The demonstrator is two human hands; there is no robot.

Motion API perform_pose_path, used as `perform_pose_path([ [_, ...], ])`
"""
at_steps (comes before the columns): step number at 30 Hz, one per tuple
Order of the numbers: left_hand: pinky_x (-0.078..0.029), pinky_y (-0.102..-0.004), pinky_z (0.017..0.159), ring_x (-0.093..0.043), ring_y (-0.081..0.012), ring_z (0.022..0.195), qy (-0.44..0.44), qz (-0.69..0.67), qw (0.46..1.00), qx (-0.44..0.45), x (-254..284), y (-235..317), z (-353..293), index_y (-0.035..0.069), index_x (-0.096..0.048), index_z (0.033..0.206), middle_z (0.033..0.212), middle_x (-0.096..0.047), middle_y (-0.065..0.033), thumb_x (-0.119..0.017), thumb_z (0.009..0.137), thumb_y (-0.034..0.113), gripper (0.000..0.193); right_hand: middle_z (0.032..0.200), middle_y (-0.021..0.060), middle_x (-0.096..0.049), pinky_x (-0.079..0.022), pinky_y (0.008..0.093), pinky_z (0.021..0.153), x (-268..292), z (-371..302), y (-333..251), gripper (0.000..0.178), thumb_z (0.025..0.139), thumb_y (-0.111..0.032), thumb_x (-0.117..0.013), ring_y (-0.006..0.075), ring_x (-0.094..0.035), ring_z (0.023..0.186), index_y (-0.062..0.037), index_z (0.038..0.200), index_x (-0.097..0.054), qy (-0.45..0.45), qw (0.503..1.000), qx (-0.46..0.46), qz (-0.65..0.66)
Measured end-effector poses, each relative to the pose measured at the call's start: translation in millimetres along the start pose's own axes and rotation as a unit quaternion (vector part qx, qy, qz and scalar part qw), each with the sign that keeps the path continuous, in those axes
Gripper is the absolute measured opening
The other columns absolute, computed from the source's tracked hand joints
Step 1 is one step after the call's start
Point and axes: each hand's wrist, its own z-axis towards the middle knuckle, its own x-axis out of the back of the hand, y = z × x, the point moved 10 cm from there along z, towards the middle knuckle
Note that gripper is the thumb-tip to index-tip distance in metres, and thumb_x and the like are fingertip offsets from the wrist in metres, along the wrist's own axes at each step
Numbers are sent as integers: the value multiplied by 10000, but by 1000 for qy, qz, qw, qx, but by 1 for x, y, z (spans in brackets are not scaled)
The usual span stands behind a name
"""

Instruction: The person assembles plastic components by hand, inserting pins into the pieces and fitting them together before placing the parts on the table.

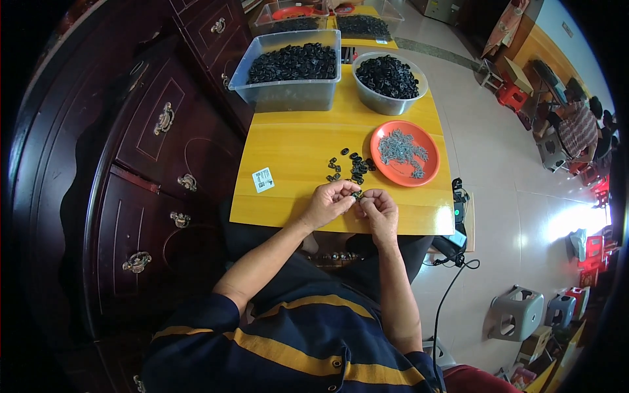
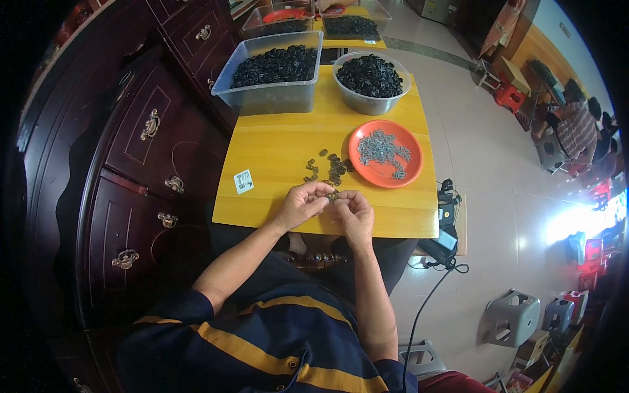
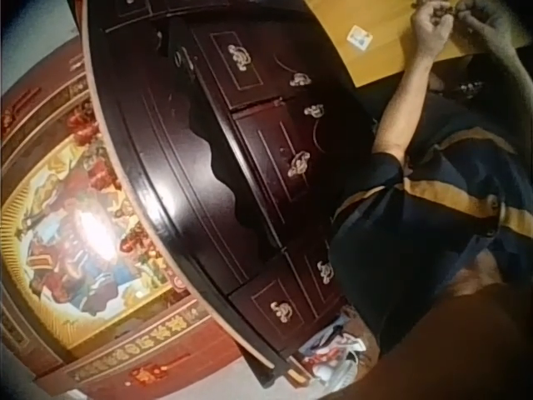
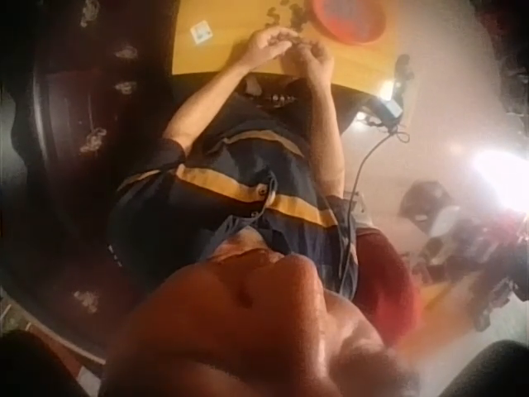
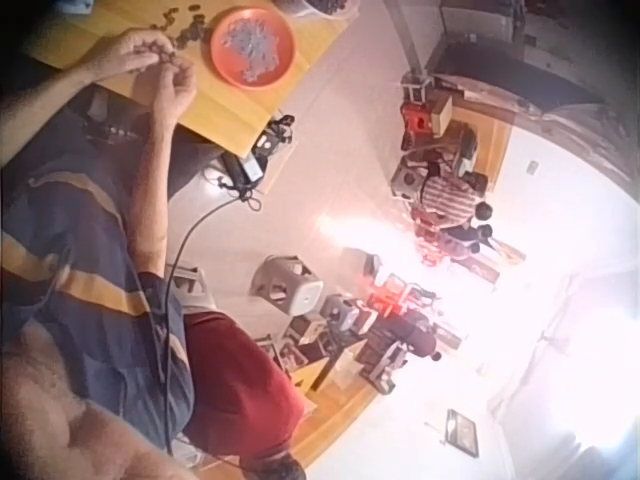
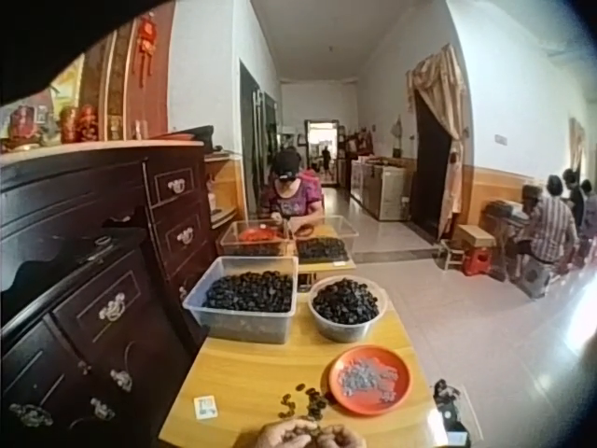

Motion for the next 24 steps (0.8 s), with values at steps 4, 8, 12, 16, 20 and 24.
perform_pose_path([
  [4, -466, -164, 615, -550, 3, 701, -2, 4, 1000, 2, 0, -1, 0, 12, -618, 1159, 896, -626, 36, -604, 918, 19, 241, 795, 26, -627, -536, 252, 599, 1, 0, 0, 81, 936, -40, -592, 99, -597, 659, -14, 1009, -571, 8, 1000, -3, -9],
  [8, -478, -166, 644, -557, 1, 727, -17, 7, 1000, 10, -2, 0, -1, 14, -610, 1147, 917, -618, 36, -618, 911, 10, 237, 803, 20, -624, -541, 254, 602, 1, -1, -1, 78, 936, -39, -592, 101, -600, 662, -15, 1008, -573, 4, 1000, 5, -3],
  [12, -485, -171, 678, -559, 0, 752, -16, 6, 1000, 7, -2, 1, -1, 16, -607, 1127, 925, -616, 35, -632, 904, 13, 225, 808, 20, -625, -540, 254, 601, 1, -1, 0, 77, 937, -39, -595, 101, -600, 664, -17, 1008, -574, 5, 1000, 3, 0],
  [16, -488, -174, 691, -558, 0, 758, -12, 1, 1000, 6, -1, 0, -1, 18, -607, 1124, 919, -613, 37, -636, 899, 13, 226, 815, 27, -631, -539, 252, 608, -1, -2, -3, 81, 935, -37, -599, 102, -601, 667, -18, 1011, -575, 1, 1000, 11, 14],
  [20, -475, -171, 675, -545, 2, 740, -3, 31, 999, -10, -1, 6, -1, 15, -612, 1106, 889, -596, 47, -637, 880, -7, 229, 824, 32, -641, -536, 252, 617, 1, -2, -3, 92, 932, -33, -605, 101, -605, 681, -19, 1020, -579, 9, 1000, 9, 23],
  [24, -450, -175, 613, -513, -1, 668, 20, 135, 989, -56, -3, 26, -2, 11, -632, 1055, 789, -566, 59, -644, 848, -29, 212, 817, 34, -631, -532, 238, 582, 1, -2, -6, 108, 922, -11, -595, 86, -585, 687, 4, 1028, -579, 9, 1000, 24, 19],
])
